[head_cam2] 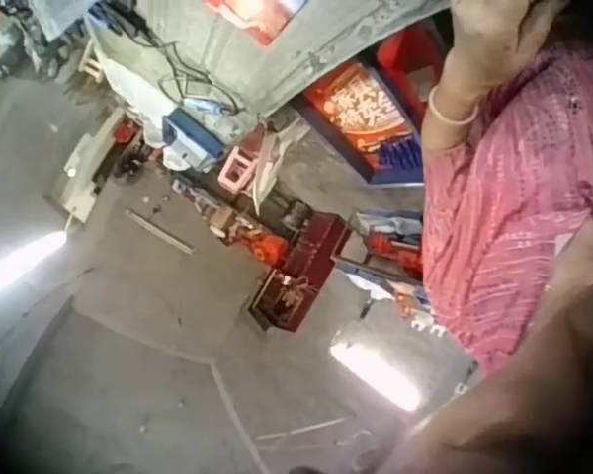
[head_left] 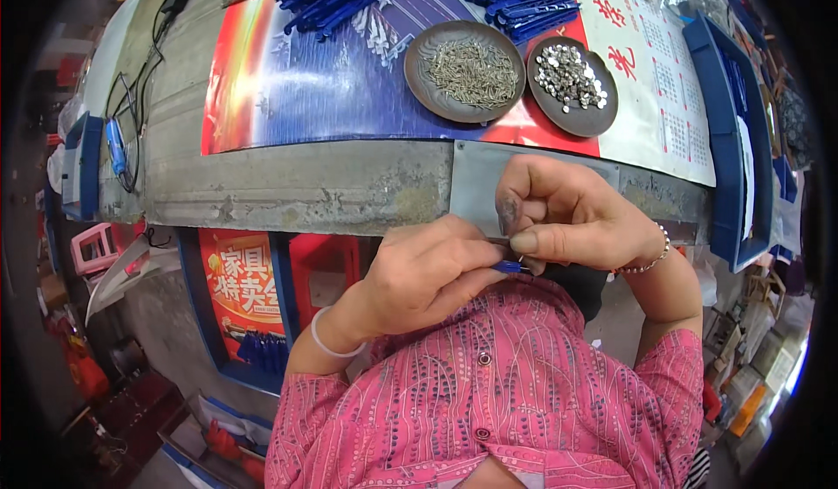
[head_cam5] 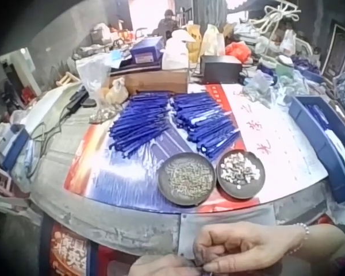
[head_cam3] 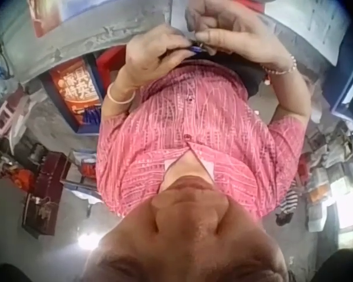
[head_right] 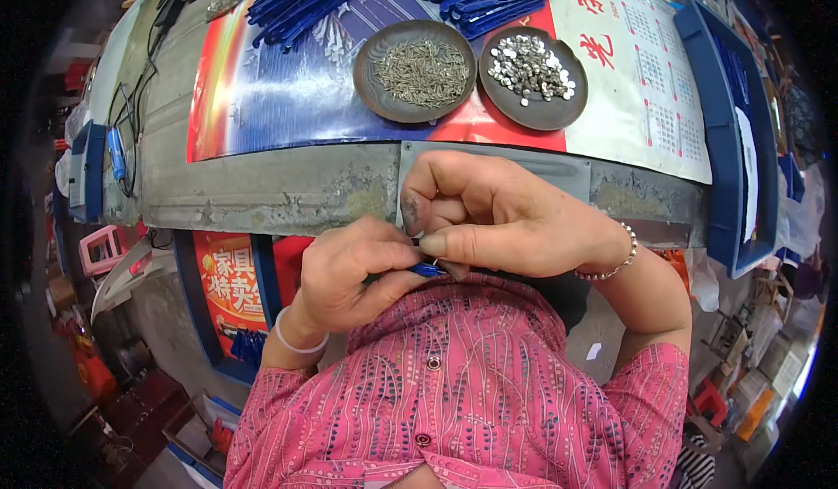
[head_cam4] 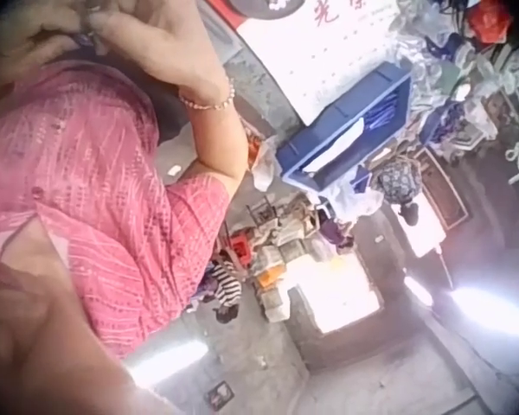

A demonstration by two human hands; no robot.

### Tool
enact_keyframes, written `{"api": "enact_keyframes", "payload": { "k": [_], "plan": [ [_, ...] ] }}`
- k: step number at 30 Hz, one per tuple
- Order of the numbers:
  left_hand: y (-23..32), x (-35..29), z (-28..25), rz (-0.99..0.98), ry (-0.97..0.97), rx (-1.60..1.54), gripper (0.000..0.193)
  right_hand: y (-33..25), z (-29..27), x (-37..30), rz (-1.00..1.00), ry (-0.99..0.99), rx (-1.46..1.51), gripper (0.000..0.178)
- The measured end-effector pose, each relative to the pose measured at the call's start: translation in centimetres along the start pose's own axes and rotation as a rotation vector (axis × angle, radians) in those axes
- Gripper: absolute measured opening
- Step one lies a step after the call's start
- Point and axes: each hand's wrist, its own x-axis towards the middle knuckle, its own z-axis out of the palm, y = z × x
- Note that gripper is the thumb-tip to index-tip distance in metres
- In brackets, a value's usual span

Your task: Assembling small silver pins into blue plastic components at a manual workstation.

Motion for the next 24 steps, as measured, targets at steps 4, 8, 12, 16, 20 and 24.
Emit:
{"api": "enact_keyframes", "payload": {
  "k": [4,8,12,16,20,24],
  "plan": [
    [0.2,0.1,-0.3,0.079,-0.04,0.096,0.026,0.0,0.1,-0.1,0.031,-0.026,-0.022,0.02],
    [0.3,0.2,-0.3,0.124,-0.042,0.129,0.027,0.2,0.0,0.0,0.086,-0.052,-0.07,0.019],
    [0.3,0.2,-0.4,0.147,-0.039,0.134,0.028,0.0,0.0,0.2,0.085,-0.075,-0.082,0.02],
    [0.0,0.0,-0.4,0.147,-0.06,0.108,0.029,-0.4,-0.2,0.4,0.118,-0.145,-0.254,0.018],
    [-0.4,-0.2,-0.4,0.154,-0.072,0.082,0.028,-0.5,-0.3,0.8,0.064,-0.182,-0.41,0.014],
    [-0.8,-0.3,-0.5,0.192,-0.092,0.025,0.024,-1.2,-0.3,1.1,0.072,-0.255,-0.515,0.013]
  ]
}}
